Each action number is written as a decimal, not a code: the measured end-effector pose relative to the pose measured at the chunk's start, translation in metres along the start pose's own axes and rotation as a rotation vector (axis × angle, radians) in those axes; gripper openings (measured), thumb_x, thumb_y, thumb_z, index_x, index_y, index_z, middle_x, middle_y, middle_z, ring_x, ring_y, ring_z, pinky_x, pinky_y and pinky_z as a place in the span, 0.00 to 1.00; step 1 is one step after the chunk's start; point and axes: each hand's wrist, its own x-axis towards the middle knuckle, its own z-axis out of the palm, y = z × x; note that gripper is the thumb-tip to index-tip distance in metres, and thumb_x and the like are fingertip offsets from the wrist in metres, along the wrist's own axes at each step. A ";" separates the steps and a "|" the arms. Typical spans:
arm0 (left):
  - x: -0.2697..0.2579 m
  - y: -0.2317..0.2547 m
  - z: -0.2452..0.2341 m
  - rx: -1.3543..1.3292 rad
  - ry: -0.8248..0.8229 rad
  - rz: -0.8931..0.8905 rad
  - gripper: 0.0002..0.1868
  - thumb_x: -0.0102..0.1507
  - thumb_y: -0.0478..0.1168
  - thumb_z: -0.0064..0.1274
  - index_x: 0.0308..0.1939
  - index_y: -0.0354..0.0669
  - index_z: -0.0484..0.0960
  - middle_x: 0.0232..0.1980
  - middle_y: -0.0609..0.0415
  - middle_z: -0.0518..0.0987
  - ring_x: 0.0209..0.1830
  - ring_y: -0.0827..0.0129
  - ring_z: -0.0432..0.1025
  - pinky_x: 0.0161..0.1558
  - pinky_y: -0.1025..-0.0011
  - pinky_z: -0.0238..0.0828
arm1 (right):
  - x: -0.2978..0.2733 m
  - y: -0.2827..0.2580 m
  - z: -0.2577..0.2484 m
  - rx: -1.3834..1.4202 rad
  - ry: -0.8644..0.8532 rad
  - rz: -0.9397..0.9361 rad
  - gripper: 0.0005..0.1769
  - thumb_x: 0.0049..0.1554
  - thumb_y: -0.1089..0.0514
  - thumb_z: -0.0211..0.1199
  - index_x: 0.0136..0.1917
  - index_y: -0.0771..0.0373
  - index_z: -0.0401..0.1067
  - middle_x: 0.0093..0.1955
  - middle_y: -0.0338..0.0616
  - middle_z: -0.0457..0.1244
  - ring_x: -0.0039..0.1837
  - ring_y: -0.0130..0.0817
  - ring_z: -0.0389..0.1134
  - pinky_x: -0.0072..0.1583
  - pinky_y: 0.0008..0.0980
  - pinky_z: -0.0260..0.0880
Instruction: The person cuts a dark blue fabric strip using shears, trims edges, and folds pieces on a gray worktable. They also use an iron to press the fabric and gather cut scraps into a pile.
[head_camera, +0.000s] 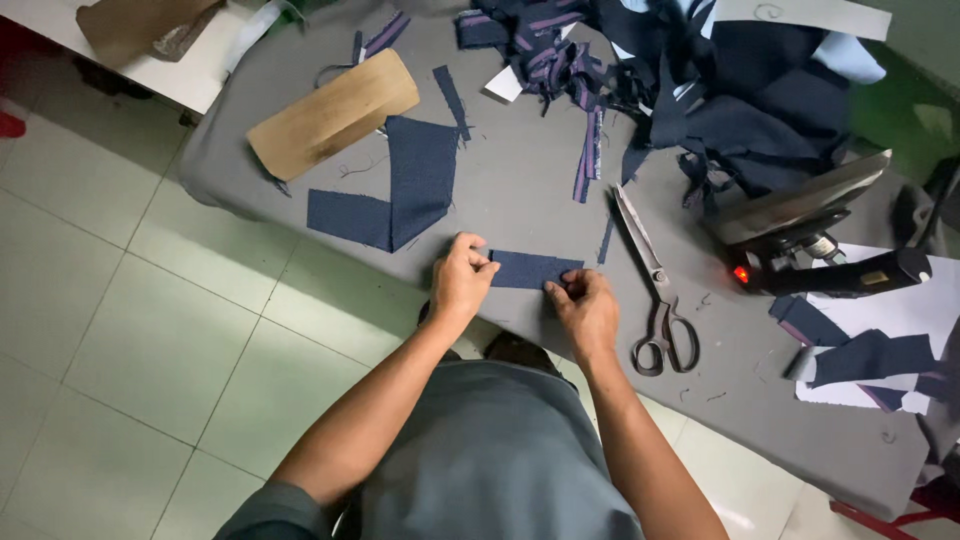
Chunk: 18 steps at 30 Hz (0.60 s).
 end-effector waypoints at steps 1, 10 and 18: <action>0.001 -0.001 0.001 0.002 0.007 0.007 0.19 0.57 0.43 0.65 0.50 0.54 0.77 0.37 0.62 0.87 0.45 0.61 0.82 0.47 0.60 0.79 | -0.001 -0.001 0.000 0.007 0.000 -0.005 0.18 0.53 0.42 0.75 0.52 0.51 0.77 0.48 0.45 0.68 0.59 0.51 0.71 0.62 0.49 0.70; 0.005 -0.009 0.005 -0.023 0.037 0.013 0.17 0.57 0.43 0.65 0.48 0.53 0.79 0.36 0.60 0.87 0.41 0.63 0.82 0.44 0.63 0.78 | -0.001 0.003 -0.002 0.031 -0.006 -0.008 0.19 0.53 0.41 0.75 0.51 0.51 0.77 0.47 0.44 0.68 0.59 0.49 0.71 0.62 0.48 0.70; 0.016 -0.034 0.022 -0.010 0.054 0.124 0.12 0.56 0.39 0.68 0.41 0.49 0.82 0.34 0.54 0.86 0.39 0.55 0.82 0.39 0.60 0.78 | 0.000 0.009 0.001 0.034 -0.003 -0.037 0.20 0.53 0.40 0.75 0.52 0.51 0.76 0.48 0.45 0.68 0.59 0.51 0.71 0.62 0.49 0.70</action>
